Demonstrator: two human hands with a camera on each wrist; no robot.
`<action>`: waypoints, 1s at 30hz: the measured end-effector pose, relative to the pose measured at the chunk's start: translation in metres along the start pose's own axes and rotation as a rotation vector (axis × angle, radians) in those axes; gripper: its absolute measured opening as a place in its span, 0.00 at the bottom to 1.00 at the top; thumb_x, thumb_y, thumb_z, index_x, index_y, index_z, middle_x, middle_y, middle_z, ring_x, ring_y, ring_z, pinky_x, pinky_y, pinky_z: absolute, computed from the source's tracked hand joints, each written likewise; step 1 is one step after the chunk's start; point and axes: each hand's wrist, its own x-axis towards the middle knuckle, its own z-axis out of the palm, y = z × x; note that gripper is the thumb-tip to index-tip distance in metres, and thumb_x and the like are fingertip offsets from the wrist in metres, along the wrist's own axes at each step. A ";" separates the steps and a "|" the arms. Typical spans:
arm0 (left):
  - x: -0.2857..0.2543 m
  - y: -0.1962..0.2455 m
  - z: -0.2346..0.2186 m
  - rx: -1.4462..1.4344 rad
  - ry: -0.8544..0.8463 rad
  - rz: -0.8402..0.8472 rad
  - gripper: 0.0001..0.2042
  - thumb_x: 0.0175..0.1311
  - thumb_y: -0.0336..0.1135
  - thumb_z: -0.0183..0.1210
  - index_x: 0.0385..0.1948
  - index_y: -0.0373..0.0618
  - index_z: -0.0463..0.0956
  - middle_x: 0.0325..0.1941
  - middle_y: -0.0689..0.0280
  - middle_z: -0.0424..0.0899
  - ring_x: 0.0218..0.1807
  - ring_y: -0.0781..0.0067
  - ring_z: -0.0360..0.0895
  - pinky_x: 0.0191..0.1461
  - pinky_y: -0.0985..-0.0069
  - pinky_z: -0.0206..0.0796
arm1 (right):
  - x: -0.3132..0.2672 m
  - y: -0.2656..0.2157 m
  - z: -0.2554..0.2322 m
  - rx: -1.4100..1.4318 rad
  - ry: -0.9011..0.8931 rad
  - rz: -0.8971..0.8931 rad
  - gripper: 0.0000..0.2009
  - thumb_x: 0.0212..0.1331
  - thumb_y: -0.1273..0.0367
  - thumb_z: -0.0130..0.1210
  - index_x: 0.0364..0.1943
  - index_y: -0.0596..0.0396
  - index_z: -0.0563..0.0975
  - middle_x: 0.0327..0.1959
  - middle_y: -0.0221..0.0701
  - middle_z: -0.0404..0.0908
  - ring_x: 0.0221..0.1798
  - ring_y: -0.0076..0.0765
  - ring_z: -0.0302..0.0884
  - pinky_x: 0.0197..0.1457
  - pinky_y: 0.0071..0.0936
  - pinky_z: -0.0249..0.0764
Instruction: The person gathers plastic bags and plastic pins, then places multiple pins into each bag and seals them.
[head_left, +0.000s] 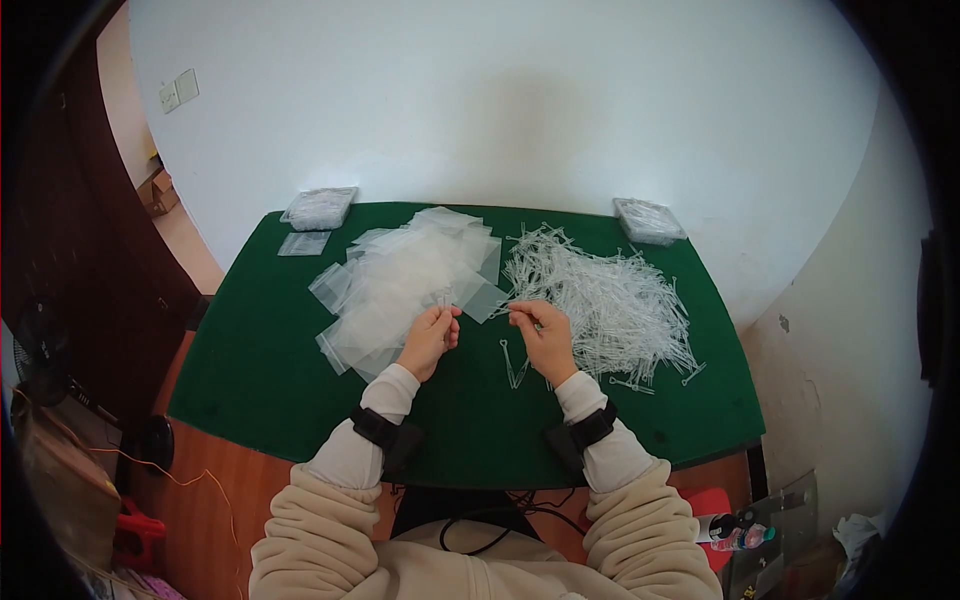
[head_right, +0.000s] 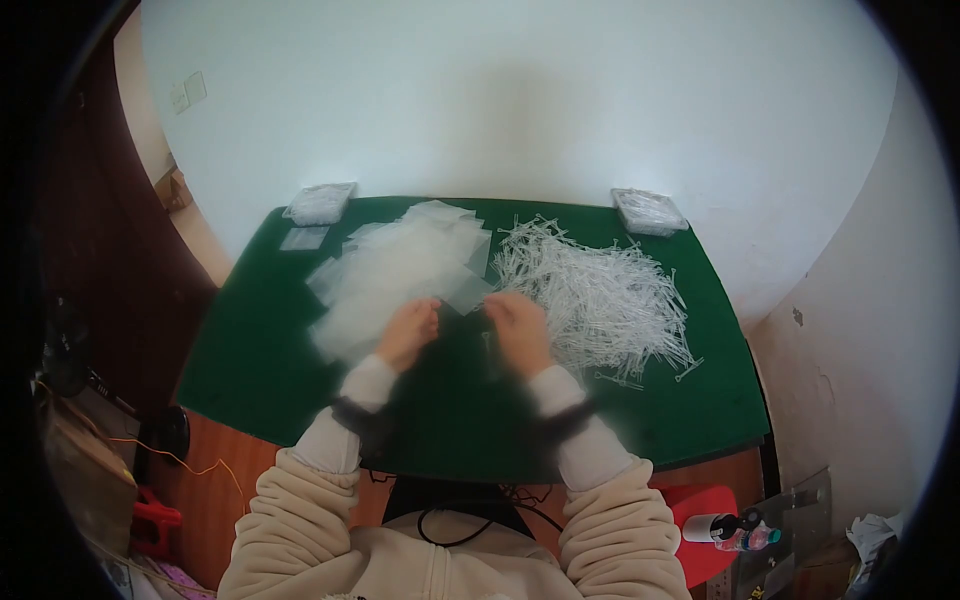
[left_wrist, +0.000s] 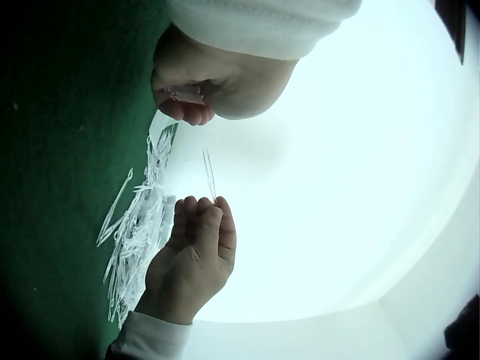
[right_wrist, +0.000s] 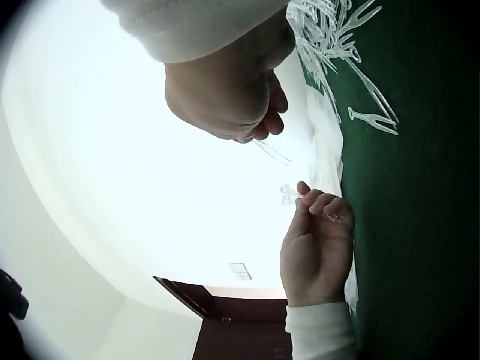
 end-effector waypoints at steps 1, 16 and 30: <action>0.000 0.000 0.000 0.000 0.000 0.000 0.10 0.68 0.39 0.46 0.43 0.46 0.71 0.31 0.72 0.70 0.33 0.81 0.67 0.39 0.81 0.64 | -0.002 -0.002 0.000 0.068 -0.048 0.078 0.06 0.55 0.78 0.51 0.35 0.60 0.77 0.28 0.33 0.75 0.29 0.29 0.72 0.33 0.22 0.68; -0.009 0.003 0.013 0.635 -0.107 0.409 0.10 0.69 0.35 0.42 0.39 0.40 0.69 0.33 0.66 0.76 0.34 0.76 0.75 0.40 0.79 0.68 | -0.005 -0.020 0.005 0.087 -0.425 -0.117 0.05 0.52 0.77 0.55 0.34 0.59 0.77 0.31 0.31 0.75 0.31 0.29 0.73 0.34 0.22 0.69; -0.019 0.013 0.022 0.141 -0.437 -0.055 0.11 0.69 0.37 0.42 0.42 0.39 0.69 0.34 0.65 0.76 0.34 0.76 0.75 0.41 0.78 0.69 | -0.005 -0.025 0.003 0.218 -0.207 0.185 0.13 0.47 0.77 0.60 0.39 0.57 0.76 0.28 0.28 0.78 0.30 0.21 0.74 0.36 0.18 0.71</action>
